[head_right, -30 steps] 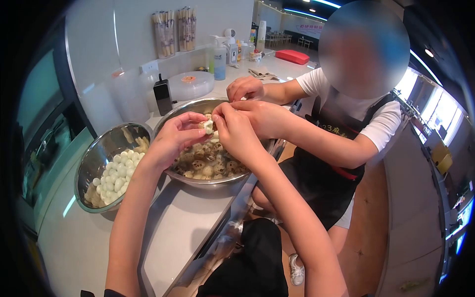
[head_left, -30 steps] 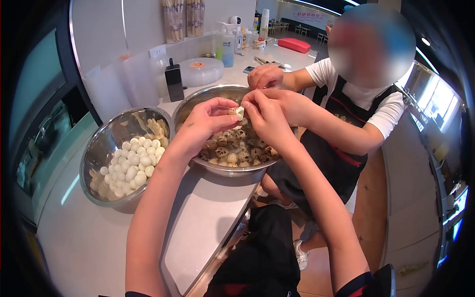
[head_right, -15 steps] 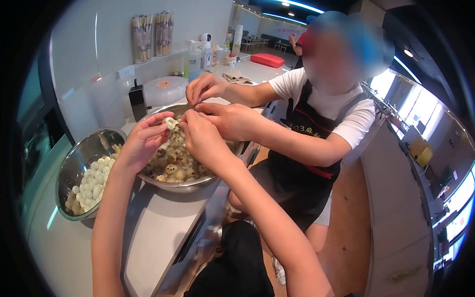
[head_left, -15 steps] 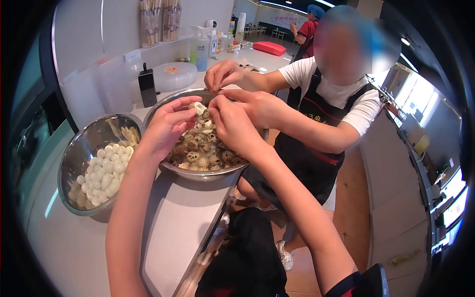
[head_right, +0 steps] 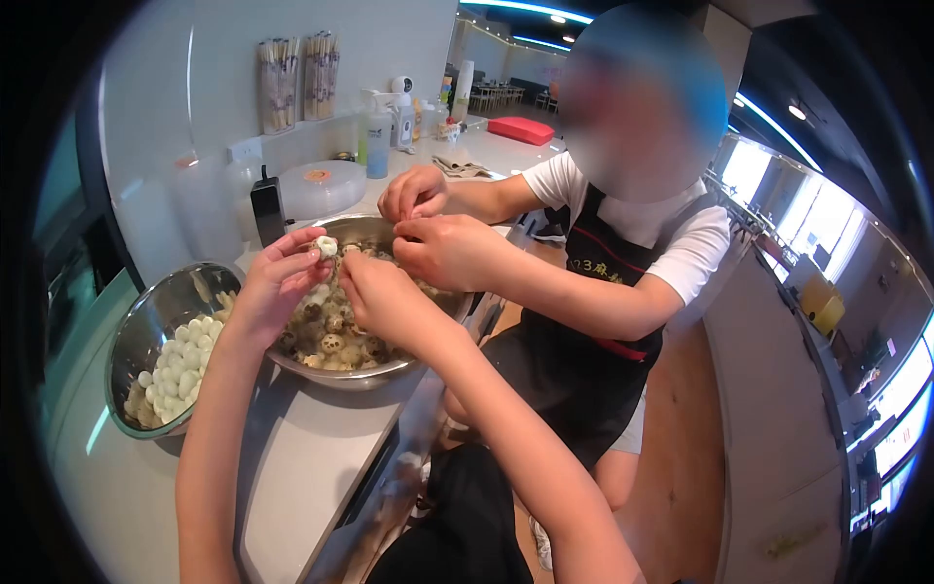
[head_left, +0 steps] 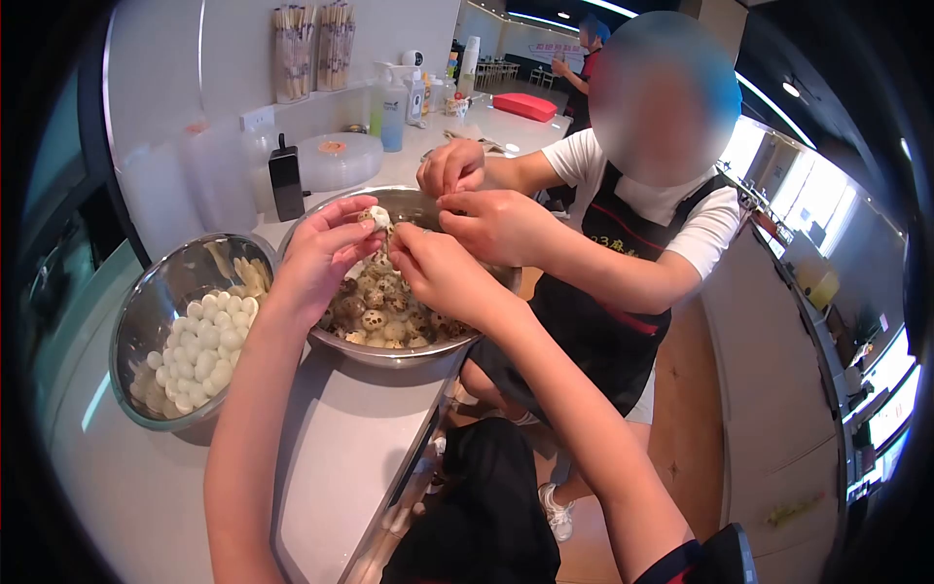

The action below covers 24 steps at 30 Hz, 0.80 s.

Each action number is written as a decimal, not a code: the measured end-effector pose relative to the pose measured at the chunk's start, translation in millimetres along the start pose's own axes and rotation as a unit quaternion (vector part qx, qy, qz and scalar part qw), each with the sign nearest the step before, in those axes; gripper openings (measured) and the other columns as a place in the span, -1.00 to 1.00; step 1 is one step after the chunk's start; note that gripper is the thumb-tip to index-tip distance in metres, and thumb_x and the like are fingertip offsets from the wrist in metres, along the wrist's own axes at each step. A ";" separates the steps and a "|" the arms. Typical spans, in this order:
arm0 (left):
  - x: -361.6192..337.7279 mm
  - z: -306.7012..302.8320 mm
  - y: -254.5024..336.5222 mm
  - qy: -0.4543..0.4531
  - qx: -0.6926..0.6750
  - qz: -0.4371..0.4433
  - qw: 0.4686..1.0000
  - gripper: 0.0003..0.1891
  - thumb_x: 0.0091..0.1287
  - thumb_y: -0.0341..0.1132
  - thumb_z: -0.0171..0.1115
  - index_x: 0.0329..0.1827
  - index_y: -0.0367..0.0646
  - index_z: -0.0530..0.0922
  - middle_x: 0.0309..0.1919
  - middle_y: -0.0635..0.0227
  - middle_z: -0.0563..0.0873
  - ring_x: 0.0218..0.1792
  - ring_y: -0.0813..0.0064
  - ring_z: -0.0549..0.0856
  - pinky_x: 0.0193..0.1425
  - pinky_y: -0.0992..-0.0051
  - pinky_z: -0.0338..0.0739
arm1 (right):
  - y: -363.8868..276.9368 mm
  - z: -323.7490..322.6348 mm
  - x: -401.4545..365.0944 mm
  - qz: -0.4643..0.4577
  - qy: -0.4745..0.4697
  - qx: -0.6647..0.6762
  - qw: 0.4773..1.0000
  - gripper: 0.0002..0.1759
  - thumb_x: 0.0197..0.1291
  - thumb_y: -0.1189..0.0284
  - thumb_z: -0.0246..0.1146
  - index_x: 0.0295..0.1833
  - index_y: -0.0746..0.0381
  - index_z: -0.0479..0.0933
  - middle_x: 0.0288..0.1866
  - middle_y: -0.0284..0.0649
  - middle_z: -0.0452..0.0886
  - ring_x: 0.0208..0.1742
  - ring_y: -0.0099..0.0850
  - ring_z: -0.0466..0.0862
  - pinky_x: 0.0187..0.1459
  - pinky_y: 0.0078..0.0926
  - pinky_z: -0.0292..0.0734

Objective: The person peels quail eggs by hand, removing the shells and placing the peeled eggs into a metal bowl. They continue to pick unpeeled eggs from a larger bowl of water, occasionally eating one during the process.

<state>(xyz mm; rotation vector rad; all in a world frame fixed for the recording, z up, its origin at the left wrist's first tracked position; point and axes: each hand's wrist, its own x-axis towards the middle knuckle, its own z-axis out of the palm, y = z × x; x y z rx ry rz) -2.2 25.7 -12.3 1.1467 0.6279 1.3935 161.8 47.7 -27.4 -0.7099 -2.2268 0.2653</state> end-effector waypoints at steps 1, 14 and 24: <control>0.4 -0.2 0.4 0.002 -0.003 0.008 1.000 -0.72 0.12 -0.46 0.16 -0.09 -0.27 0.41 -0.30 0.34 0.55 -0.26 0.57 0.56 -0.09 0.61 0.47 | 0.0 -1.2 0.5 -0.002 -0.006 0.006 1.000 -0.88 0.10 0.49 0.05 -0.33 0.33 0.32 -0.54 0.00 0.47 -0.44 -0.08 0.50 -0.40 -0.27 0.36; -3.0 3.0 -0.3 0.024 0.095 -0.026 0.995 -0.70 0.24 -0.32 0.08 -0.02 -0.28 0.44 -0.29 0.38 0.58 -0.30 0.64 0.56 -0.12 0.66 0.46 | -8.7 -6.4 -0.1 0.020 -0.054 0.082 0.995 -0.85 -0.07 0.45 0.05 -0.47 0.34 0.37 -0.63 -0.06 0.46 -0.57 -0.22 0.48 -0.46 -0.33 0.36; -4.9 8.4 -2.0 0.031 0.131 0.008 0.991 -0.74 0.28 -0.26 0.03 -0.08 -0.23 0.48 -0.32 0.48 0.57 -0.34 0.76 0.51 -0.33 0.76 0.32 | -7.9 -5.0 -1.3 0.038 0.081 0.018 0.996 -0.63 0.04 0.20 0.15 -0.40 0.36 0.40 -0.48 -0.01 0.54 -0.40 -0.01 0.55 -0.36 -0.13 0.42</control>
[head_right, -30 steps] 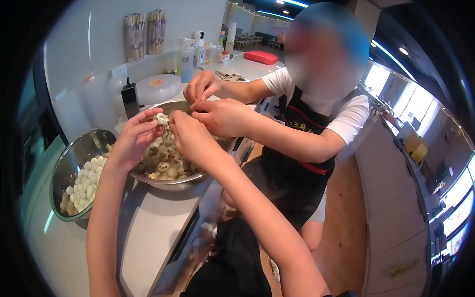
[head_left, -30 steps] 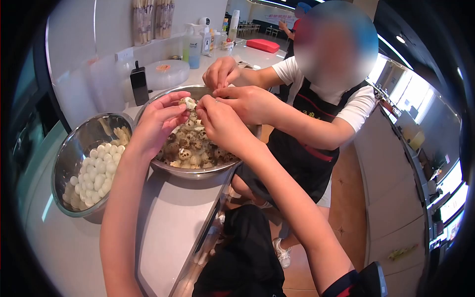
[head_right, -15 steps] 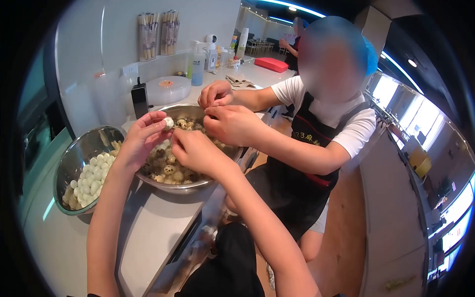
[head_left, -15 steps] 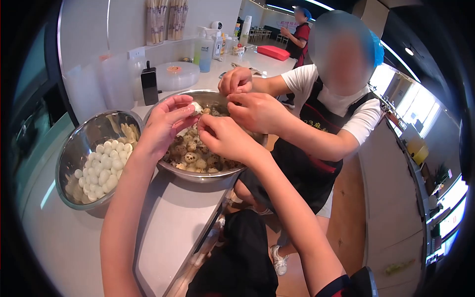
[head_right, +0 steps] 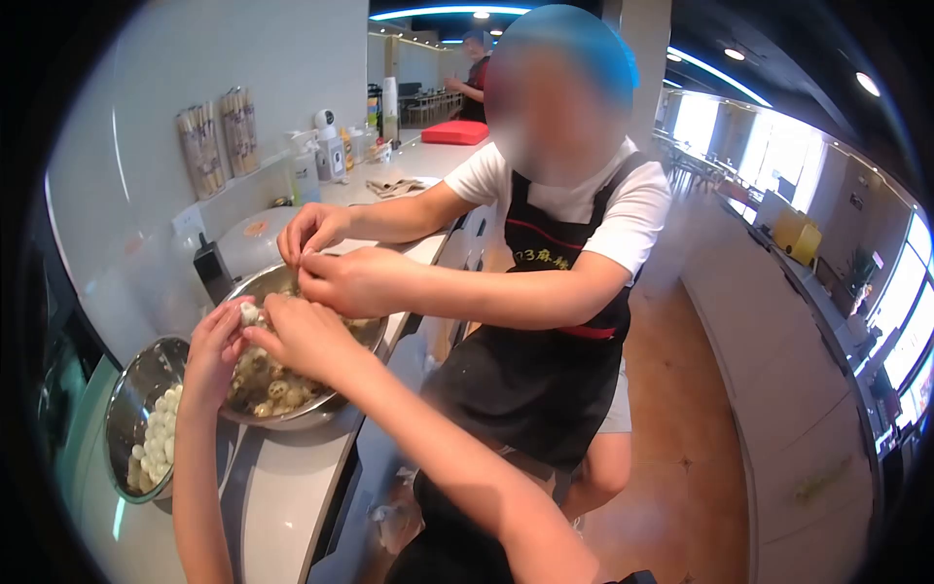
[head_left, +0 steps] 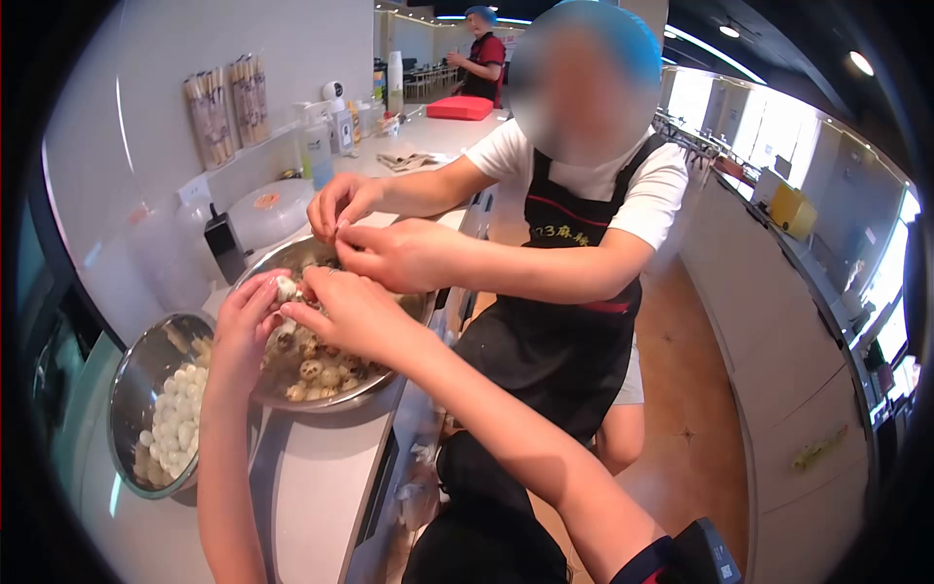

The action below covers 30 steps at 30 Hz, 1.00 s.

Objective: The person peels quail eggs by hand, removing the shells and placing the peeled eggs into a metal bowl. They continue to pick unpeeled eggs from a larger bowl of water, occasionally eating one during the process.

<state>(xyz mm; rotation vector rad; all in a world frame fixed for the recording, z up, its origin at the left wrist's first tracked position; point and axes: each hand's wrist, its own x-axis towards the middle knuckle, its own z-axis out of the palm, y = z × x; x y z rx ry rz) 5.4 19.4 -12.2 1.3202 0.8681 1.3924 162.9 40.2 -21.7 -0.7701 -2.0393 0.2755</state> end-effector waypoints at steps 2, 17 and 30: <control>-0.9 -1.3 1.0 -0.009 0.015 -0.010 1.000 -0.75 0.26 -0.28 0.05 -0.09 -0.24 0.47 -0.32 0.47 0.57 -0.34 0.76 0.50 -0.34 0.76 0.31 | 4.2 1.2 2.8 -0.004 0.031 0.033 0.999 -0.65 0.04 0.25 0.17 -0.39 0.39 0.40 -0.48 0.04 0.53 -0.38 0.01 0.54 -0.36 -0.15 0.42; -2.9 5.4 6.9 0.047 0.063 -0.026 0.997 -0.83 0.20 -0.35 0.10 -0.20 -0.22 0.49 -0.39 0.49 0.54 -0.42 0.75 0.46 -0.39 0.75 0.30 | 6.6 0.1 2.8 0.014 0.003 0.039 0.999 -0.71 0.13 0.29 0.09 -0.37 0.35 0.38 -0.53 -0.01 0.51 -0.42 -0.08 0.53 -0.40 -0.18 0.36; -2.0 -2.5 -1.6 -0.023 0.003 -0.045 0.999 -0.77 0.20 -0.31 0.13 -0.12 -0.18 0.46 -0.41 0.51 0.50 -0.47 0.75 0.45 -0.45 0.77 0.31 | -0.2 -5.9 2.2 -0.013 -0.029 0.084 0.996 -0.83 0.05 0.43 0.13 -0.42 0.34 0.41 -0.64 -0.20 0.43 -0.58 -0.46 0.43 -0.48 -0.52 0.32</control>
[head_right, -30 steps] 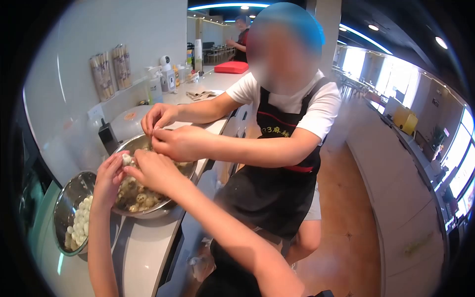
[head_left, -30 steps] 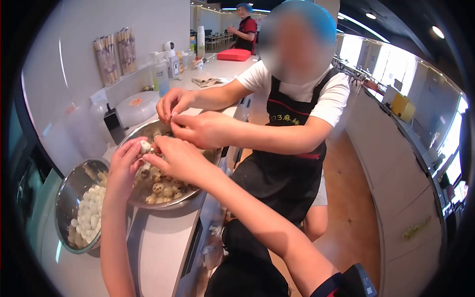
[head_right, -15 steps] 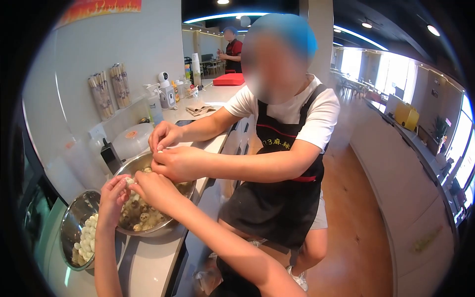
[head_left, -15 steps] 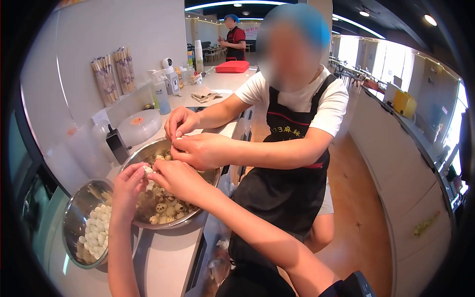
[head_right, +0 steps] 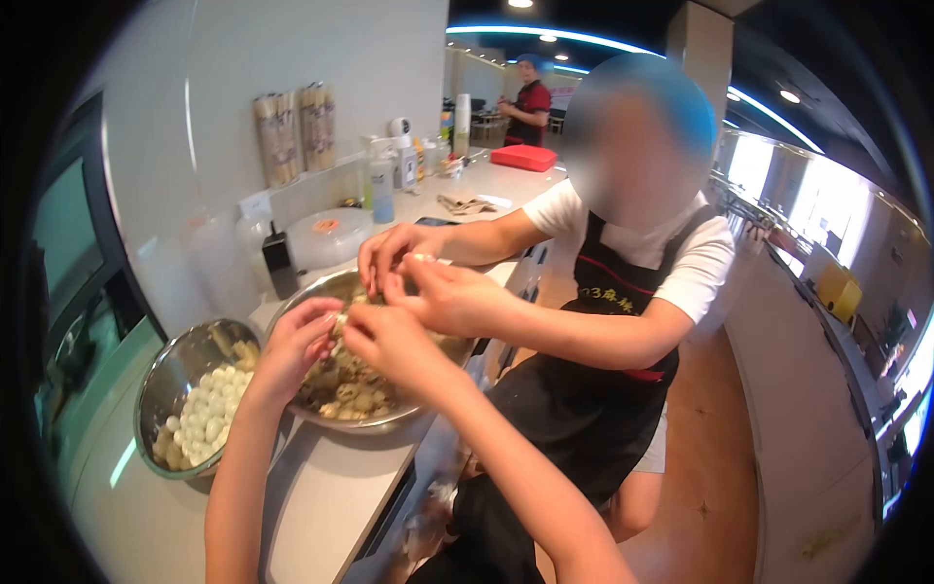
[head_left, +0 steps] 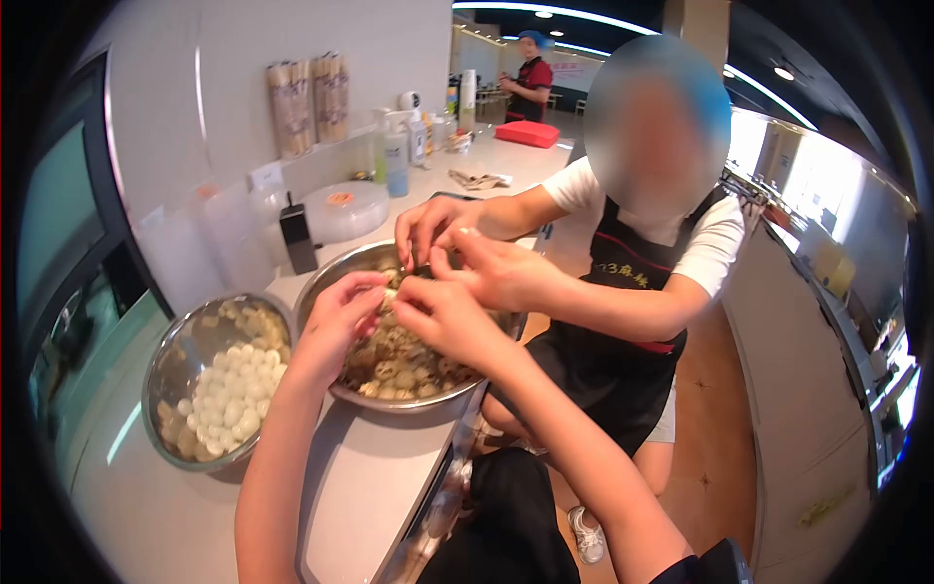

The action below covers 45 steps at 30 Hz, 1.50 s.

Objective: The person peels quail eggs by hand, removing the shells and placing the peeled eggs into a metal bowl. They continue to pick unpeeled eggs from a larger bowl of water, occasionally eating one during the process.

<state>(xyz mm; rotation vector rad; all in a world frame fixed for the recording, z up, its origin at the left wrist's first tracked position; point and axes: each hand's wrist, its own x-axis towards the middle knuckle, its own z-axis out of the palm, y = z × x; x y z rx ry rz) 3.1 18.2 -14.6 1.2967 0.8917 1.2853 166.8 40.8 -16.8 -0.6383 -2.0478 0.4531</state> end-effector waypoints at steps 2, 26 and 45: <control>1.7 -0.5 -0.2 -0.010 -0.013 0.002 1.000 -0.76 0.21 -0.34 0.11 -0.08 -0.21 0.45 -0.39 0.49 0.51 -0.45 0.74 0.46 -0.40 0.76 0.35 | 0.1 0.6 1.0 0.010 -0.015 0.009 1.000 -0.82 0.04 0.43 0.12 -0.42 0.35 0.42 -0.66 -0.18 0.42 -0.60 -0.44 0.42 -0.49 -0.49 0.31; 1.2 -1.2 4.1 -0.011 -0.103 -0.002 0.995 -0.73 0.19 -0.38 0.12 -0.06 -0.29 0.43 -0.24 0.34 0.55 -0.25 0.57 0.58 -0.10 0.62 0.50 | -0.9 2.0 2.5 0.021 -0.046 -0.015 0.999 -0.77 0.02 0.35 0.23 -0.41 0.33 0.48 -0.45 -0.17 0.47 -0.43 -0.38 0.52 -0.40 -0.46 0.39; -1.2 0.6 7.4 -0.039 -0.057 -0.057 0.996 -0.70 0.18 -0.36 0.16 -0.07 -0.32 0.45 -0.22 0.30 0.59 -0.23 0.57 0.59 -0.11 0.62 0.51 | 0.5 -3.1 2.1 -0.005 -0.018 0.103 0.995 -0.90 0.05 0.51 0.15 -0.32 0.31 0.42 -0.40 -0.23 0.41 -0.35 -0.43 0.48 -0.34 -0.53 0.37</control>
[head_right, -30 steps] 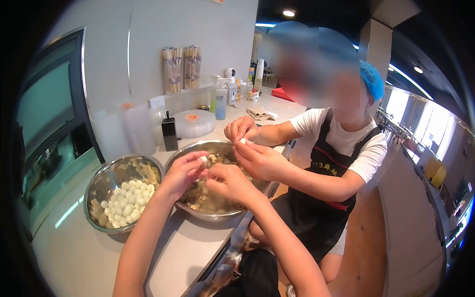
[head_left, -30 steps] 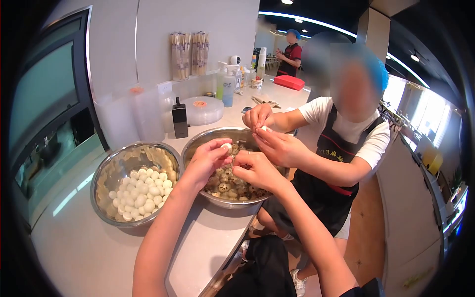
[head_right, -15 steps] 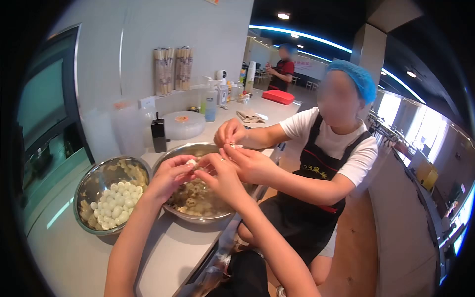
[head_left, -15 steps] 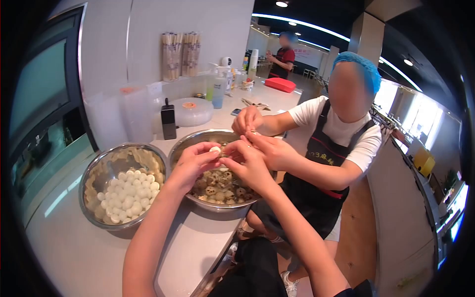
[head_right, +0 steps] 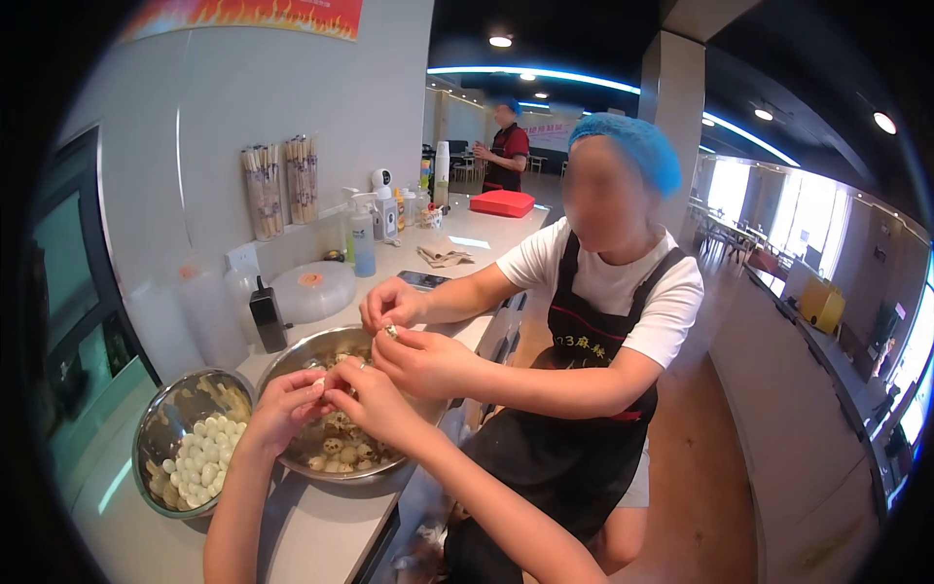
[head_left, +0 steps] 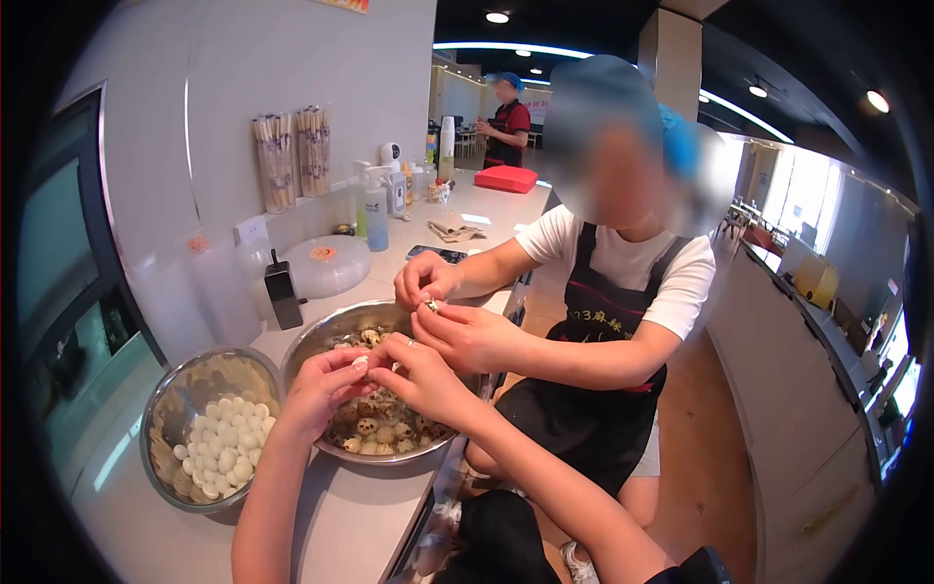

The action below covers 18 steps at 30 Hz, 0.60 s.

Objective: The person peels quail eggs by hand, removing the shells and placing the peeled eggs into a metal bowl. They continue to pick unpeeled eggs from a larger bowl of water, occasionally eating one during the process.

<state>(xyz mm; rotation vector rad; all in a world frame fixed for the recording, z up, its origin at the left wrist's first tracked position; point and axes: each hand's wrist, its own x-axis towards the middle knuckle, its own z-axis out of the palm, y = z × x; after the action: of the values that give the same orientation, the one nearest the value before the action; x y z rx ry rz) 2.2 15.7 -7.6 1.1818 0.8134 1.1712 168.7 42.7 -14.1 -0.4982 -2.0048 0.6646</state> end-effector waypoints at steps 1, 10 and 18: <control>0.5 0.3 -1.2 -0.005 0.004 -0.009 1.000 -0.70 0.18 -0.36 0.16 -0.07 -0.32 0.45 -0.22 0.30 0.59 -0.23 0.57 0.59 -0.11 0.62 0.51 | 1.3 1.6 -0.9 0.007 0.008 0.002 1.000 -0.90 0.05 0.51 0.15 -0.32 0.31 0.42 -0.40 -0.23 0.41 -0.35 -0.43 0.48 -0.34 -0.53 0.37; -2.9 5.2 2.4 0.017 0.020 -0.004 1.000 -0.72 0.19 -0.36 0.11 -0.06 -0.26 0.45 -0.21 0.38 0.57 -0.20 0.62 0.57 -0.06 0.64 0.48 | 6.3 6.7 -0.7 -0.051 0.004 -0.055 0.997 -0.91 0.09 0.55 0.06 -0.32 0.31 0.28 -0.38 -0.12 0.34 -0.31 -0.24 0.44 -0.25 -0.38 0.33; 0.1 -0.5 -0.4 -0.033 -0.018 0.014 0.999 -0.75 0.17 -0.38 0.13 -0.11 -0.27 0.44 -0.24 0.36 0.56 -0.27 0.59 0.57 -0.12 0.60 0.50 | 8.5 5.4 0.0 -0.044 0.030 -0.073 0.996 -0.91 0.11 0.55 0.05 -0.28 0.30 0.29 -0.39 -0.12 0.38 -0.35 -0.29 0.42 -0.32 -0.44 0.31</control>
<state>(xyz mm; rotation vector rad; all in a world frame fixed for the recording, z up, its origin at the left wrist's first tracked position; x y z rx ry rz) 1.9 15.9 -8.1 1.1993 0.7253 1.1594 164.7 47.9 -21.7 -0.5078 -2.0159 0.4468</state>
